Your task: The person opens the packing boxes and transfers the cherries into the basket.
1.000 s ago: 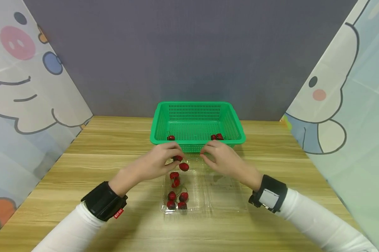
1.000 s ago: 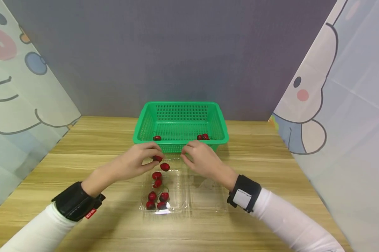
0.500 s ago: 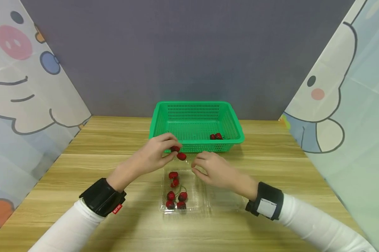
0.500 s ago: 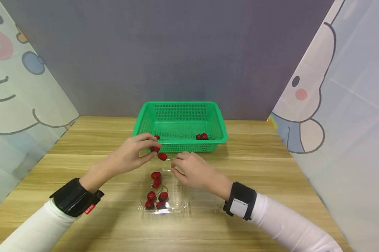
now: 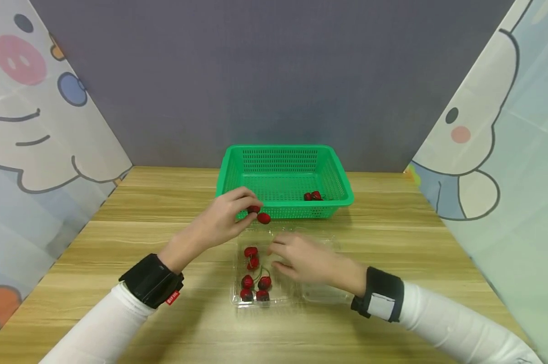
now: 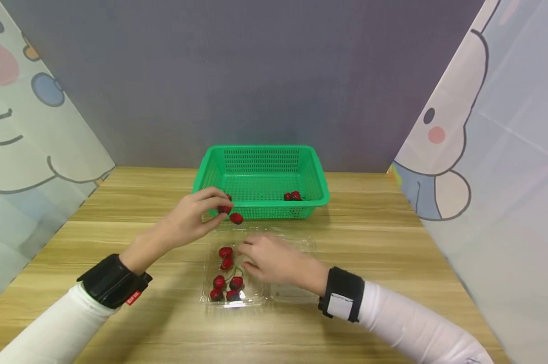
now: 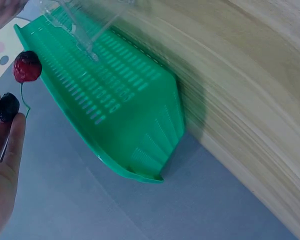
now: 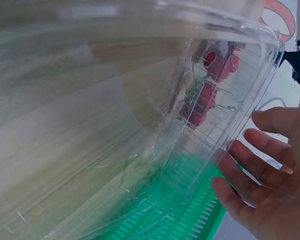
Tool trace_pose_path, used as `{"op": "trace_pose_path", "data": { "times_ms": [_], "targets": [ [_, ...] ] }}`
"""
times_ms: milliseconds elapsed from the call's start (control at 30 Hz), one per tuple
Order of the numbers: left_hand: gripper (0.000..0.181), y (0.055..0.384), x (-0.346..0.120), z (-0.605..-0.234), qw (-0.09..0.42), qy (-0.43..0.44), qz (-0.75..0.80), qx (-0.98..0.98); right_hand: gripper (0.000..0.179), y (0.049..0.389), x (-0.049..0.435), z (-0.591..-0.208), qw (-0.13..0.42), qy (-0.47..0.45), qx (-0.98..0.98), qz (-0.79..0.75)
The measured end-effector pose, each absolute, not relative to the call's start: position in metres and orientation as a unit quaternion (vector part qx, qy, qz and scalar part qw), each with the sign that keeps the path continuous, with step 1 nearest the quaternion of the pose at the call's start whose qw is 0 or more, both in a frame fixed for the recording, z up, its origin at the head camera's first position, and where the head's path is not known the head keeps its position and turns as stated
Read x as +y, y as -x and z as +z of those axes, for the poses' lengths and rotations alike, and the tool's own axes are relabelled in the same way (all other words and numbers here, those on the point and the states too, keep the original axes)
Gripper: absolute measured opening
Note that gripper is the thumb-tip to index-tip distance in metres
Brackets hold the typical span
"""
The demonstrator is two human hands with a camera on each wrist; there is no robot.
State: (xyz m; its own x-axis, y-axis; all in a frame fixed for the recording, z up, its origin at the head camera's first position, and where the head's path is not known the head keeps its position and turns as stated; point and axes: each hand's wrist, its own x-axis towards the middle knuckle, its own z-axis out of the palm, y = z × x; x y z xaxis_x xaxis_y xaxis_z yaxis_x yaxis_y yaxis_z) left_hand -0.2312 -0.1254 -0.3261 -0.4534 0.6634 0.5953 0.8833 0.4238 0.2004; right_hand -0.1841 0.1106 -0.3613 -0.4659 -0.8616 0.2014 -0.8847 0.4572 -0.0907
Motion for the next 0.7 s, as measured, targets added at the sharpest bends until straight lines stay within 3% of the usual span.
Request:
{"op": "trace_pose_path", "data": {
  "times_ms": [700],
  "targets": [
    [0.022,0.245,-0.127,-0.334,0.255,0.442,-0.251,-0.823,0.038,0.176,0.096,-0.367,-0.005,-0.558,-0.828,0.052]
  ]
}}
